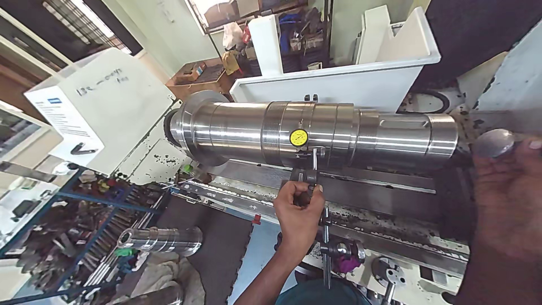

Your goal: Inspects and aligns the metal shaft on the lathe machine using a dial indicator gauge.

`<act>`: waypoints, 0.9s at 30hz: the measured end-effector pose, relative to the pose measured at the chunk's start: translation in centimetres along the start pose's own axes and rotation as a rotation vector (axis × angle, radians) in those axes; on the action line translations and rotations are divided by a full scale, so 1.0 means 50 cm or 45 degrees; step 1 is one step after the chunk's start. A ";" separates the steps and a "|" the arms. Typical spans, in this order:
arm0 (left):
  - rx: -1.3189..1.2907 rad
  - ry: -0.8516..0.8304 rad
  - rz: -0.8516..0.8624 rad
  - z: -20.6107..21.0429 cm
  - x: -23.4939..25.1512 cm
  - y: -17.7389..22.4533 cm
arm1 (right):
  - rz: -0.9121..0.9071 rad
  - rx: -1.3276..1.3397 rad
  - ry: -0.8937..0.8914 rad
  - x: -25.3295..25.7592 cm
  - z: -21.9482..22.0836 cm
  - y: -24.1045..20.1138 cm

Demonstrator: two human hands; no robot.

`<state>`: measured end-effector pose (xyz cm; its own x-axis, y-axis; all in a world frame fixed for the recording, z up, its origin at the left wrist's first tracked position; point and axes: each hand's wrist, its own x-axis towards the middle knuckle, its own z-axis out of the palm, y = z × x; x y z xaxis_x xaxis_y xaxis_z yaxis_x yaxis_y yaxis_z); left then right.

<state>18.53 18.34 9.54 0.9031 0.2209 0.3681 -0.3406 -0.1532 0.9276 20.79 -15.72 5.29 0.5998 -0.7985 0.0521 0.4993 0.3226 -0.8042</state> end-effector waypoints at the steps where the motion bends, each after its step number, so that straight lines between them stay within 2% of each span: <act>1: -0.004 -0.014 0.017 -0.002 -0.001 -0.003 | -0.001 0.002 -0.003 0.002 -0.003 0.001; 27: -0.013 -0.050 0.031 -0.034 -0.006 -0.016 | 0.009 -0.015 0.030 -0.007 0.010 -0.003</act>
<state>18.09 20.01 8.79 0.9041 0.1796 0.3877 -0.3649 -0.1478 0.9192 20.84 -15.21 5.68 0.5883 -0.8080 0.0329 0.4879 0.3222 -0.8113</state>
